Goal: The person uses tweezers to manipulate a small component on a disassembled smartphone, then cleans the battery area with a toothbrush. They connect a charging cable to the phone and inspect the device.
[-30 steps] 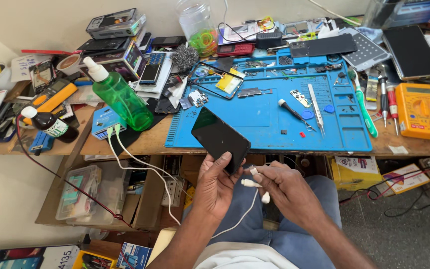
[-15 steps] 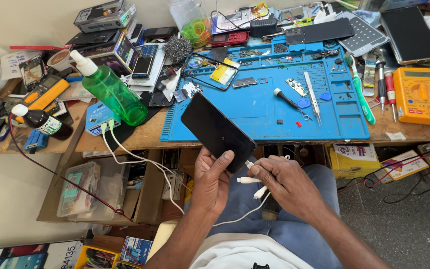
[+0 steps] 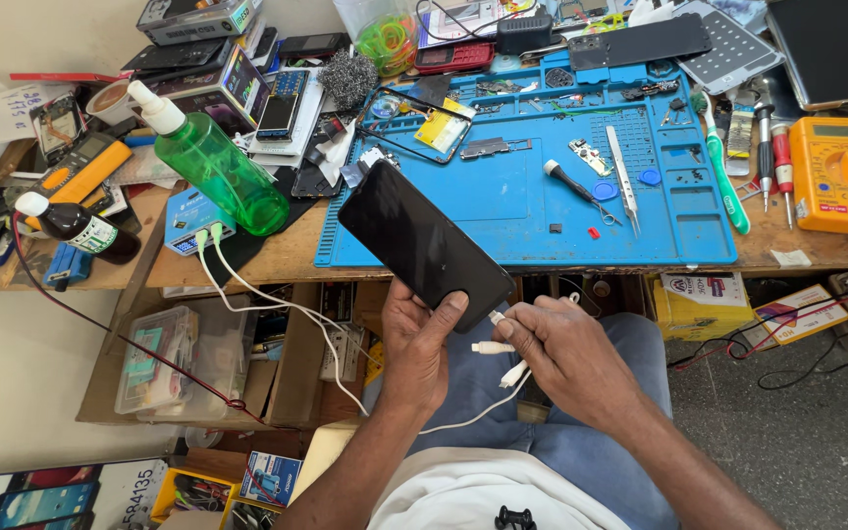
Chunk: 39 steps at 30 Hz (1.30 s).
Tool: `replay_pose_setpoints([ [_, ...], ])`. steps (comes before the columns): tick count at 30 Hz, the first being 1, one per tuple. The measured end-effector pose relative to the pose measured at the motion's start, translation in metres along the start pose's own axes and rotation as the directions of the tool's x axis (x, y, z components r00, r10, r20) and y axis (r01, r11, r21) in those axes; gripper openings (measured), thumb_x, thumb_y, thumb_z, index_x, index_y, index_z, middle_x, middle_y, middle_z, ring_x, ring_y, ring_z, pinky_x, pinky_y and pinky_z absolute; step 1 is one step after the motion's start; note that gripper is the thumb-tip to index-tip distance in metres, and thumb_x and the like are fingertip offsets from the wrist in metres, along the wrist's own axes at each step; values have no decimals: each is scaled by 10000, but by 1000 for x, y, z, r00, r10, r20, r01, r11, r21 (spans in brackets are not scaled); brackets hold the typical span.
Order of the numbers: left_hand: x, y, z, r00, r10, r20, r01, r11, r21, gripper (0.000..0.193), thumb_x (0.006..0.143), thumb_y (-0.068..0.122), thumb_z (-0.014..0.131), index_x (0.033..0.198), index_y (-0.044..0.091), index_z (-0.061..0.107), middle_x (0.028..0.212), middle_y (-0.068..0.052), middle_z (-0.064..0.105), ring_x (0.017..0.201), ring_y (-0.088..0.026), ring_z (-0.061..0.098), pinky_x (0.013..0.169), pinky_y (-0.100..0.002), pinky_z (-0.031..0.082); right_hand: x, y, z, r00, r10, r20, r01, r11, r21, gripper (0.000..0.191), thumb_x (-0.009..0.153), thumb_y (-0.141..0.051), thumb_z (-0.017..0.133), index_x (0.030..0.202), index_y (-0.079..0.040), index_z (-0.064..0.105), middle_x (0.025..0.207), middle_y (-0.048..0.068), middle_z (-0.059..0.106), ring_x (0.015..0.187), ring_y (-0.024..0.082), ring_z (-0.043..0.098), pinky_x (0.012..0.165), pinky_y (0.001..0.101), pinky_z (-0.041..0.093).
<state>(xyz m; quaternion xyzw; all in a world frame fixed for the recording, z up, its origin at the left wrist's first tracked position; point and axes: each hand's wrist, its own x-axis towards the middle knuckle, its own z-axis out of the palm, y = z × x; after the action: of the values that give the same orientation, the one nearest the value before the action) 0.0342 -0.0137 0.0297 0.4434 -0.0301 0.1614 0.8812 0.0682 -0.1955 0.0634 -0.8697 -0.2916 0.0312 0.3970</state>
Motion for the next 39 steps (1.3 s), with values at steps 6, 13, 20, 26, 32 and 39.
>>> replay_pose_setpoints([
  [6, -2, -4, -3, 1000, -10, -16, 10, 1000, 6, 307, 937, -8, 737, 1205, 44, 597, 1086, -65, 710, 1024, -141, 680, 967, -335, 547, -1, 2, 3, 1000, 12, 21, -15, 991, 135, 334, 991, -287, 567, 848, -33, 732, 655, 86, 649, 668, 206, 610, 656, 382, 465],
  [13, 5, 11, -9, 977, -184, -107, 154, 959, -239, 268, 935, 53, 732, 1167, 34, 599, 1039, -99, 727, 911, -195, 704, 801, -353, 577, 1, 10, 8, 987, 159, 11, -147, 884, 443, 248, 920, -228, 690, 1045, -46, 805, 817, 41, 821, 695, 70, 713, 601, 265, 577],
  [20, 1, 3, -12, 910, -363, -200, 256, 872, -417, 235, 877, 66, 745, 1072, 86, 614, 997, -67, 738, 912, -195, 735, 807, -336, 598, 0, 4, 21, 973, 221, -64, -158, 845, 511, 215, 836, -166, 782, 1016, -47, 797, 719, 36, 812, 613, 58, 714, 540, 227, 595],
  [26, 3, -1, -21, 924, -318, -212, 189, 862, -471, 105, 910, 24, 737, 981, 70, 676, 909, -77, 757, 860, -191, 723, 756, -324, 570, -2, -4, 18, 970, 237, -52, -199, 900, 388, 205, 827, -225, 791, 972, -82, 814, 637, 37, 796, 549, 49, 688, 486, 250, 519],
  [32, 7, -1, -24, 939, -284, -193, 152, 848, -508, 36, 907, 38, 729, 929, 36, 700, 822, -111, 740, 771, -188, 699, 686, -315, 538, 0, -6, 15, 976, 200, -88, -142, 885, 444, 269, 816, -215, 780, 1061, -107, 807, 679, 25, 808, 522, 71, 682, 465, 262, 528],
  [39, 2, 3, -22, 942, -278, -185, 139, 831, -539, 38, 921, 37, 716, 912, 29, 680, 809, -116, 729, 764, -193, 679, 682, -319, 525, -1, -9, 9, 984, 107, -139, -33, 890, 456, 205, 783, -180, 811, 959, -76, 803, 729, 27, 827, 564, 87, 715, 491, 260, 561],
])
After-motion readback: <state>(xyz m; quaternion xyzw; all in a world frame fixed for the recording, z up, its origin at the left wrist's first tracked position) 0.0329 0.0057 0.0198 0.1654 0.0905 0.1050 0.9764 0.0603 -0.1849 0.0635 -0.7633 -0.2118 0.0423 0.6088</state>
